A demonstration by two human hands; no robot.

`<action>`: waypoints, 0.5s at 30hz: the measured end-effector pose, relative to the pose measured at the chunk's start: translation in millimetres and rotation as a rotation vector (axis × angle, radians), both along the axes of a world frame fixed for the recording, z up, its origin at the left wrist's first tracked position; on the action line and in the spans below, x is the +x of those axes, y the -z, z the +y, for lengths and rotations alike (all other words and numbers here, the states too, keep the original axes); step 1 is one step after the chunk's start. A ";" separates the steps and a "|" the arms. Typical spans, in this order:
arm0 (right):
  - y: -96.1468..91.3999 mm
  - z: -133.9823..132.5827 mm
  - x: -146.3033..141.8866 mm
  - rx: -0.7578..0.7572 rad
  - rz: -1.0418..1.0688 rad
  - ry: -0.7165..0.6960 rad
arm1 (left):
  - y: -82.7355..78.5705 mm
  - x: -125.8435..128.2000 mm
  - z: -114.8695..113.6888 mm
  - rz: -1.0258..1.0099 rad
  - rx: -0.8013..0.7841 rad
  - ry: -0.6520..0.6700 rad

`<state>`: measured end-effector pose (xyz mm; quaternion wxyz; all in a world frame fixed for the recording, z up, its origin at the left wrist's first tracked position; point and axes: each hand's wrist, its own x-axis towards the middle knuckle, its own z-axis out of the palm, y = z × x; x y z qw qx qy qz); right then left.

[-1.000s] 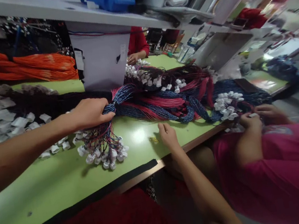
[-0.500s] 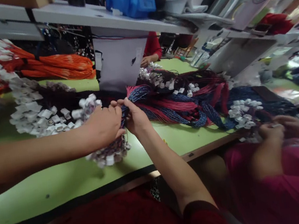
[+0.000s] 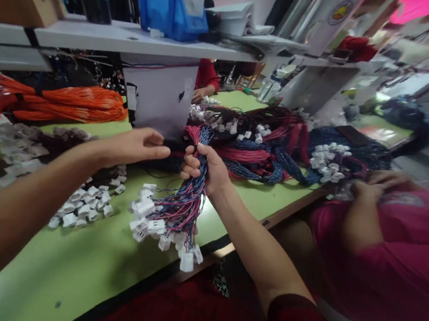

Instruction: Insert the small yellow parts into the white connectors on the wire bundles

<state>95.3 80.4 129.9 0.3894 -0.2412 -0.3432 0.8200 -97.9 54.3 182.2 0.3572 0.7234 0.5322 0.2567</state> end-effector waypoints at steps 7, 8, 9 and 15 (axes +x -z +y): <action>12.0 2.8 -6.2 0.164 -0.049 0.308 | 85.2 75.8 -5.8 -0.549 -0.361 0.162; 13.9 4.2 -7.7 0.194 -0.092 0.373 | 92.6 82.9 -10.8 -0.605 -0.375 0.122; 15.5 5.4 -9.2 0.214 -0.129 0.424 | 97.9 88.2 -15.3 -0.670 -0.378 0.056; 17.9 5.5 -19.8 0.182 -0.257 0.496 | 104.4 97.7 -26.5 -0.869 -0.703 0.016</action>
